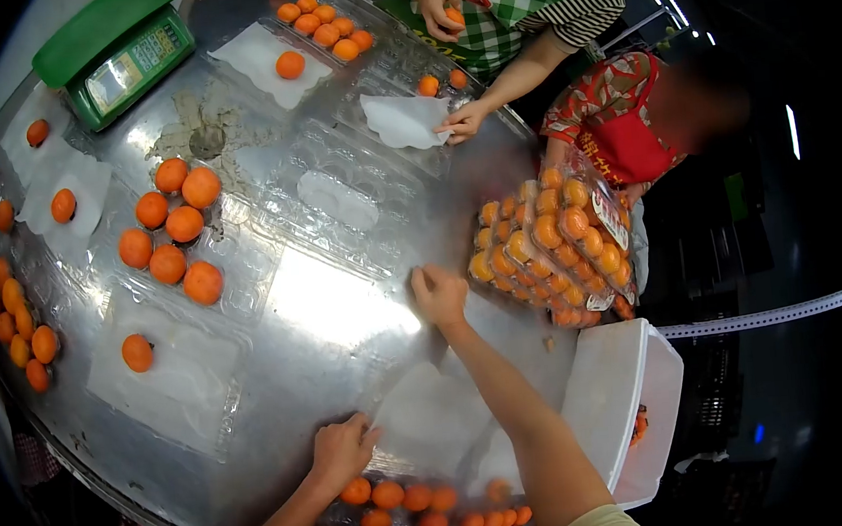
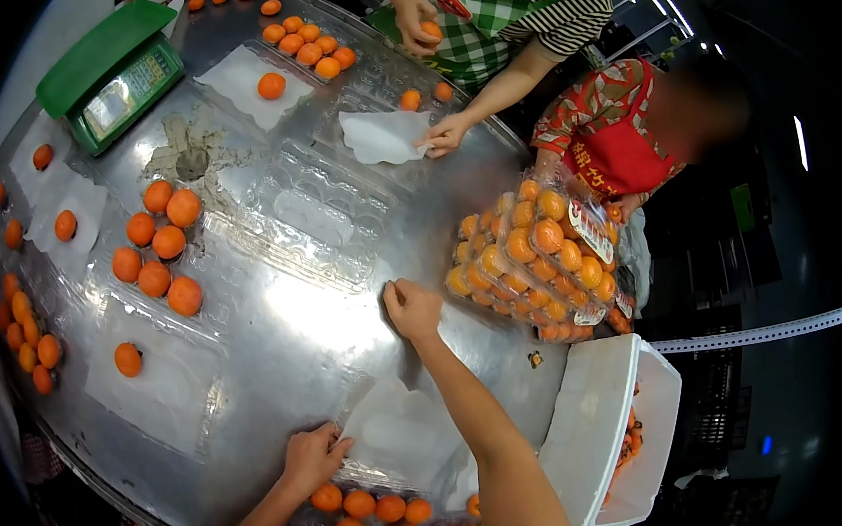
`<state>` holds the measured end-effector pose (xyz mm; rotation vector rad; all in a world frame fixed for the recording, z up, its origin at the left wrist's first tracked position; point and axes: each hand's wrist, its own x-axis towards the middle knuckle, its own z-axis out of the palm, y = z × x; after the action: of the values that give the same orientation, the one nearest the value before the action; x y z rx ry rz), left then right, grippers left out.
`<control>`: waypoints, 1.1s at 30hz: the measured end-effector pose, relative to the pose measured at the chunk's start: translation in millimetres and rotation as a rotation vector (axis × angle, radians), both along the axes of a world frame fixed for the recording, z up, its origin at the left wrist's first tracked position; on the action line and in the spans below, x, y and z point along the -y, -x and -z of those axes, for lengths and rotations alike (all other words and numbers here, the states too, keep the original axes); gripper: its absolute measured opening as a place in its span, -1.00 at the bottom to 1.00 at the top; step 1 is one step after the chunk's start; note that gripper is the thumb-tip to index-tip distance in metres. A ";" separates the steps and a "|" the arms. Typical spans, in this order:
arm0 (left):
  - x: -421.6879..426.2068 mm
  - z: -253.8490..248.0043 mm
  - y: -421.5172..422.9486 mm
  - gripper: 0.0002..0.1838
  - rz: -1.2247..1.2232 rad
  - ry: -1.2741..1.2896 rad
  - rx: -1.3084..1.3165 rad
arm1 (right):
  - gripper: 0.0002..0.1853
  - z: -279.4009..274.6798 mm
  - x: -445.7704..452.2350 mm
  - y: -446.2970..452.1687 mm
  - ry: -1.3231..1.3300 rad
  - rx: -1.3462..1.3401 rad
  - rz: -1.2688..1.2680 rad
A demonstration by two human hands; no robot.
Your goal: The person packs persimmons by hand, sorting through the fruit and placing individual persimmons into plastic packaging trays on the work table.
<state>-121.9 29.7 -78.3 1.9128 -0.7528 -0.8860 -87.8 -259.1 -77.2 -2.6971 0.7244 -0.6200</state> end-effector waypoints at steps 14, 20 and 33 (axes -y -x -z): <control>0.9 -10.4 -3.8 -0.75 -0.005 0.028 0.003 | -0.71 5.1 2.5 0.4 0.022 0.007 0.020; 0.7 -8.1 -2.9 -0.75 0.003 0.028 -0.003 | -0.71 2.9 1.6 0.7 0.047 0.007 0.018; -1.5 3.8 2.1 -0.75 -0.024 0.030 0.040 | -0.73 4.7 -1.0 -1.6 0.006 0.051 0.000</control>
<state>-124.0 31.1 -82.1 1.9140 -0.7608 -0.8190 -86.1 -258.1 -81.9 -2.6763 0.7110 -0.6891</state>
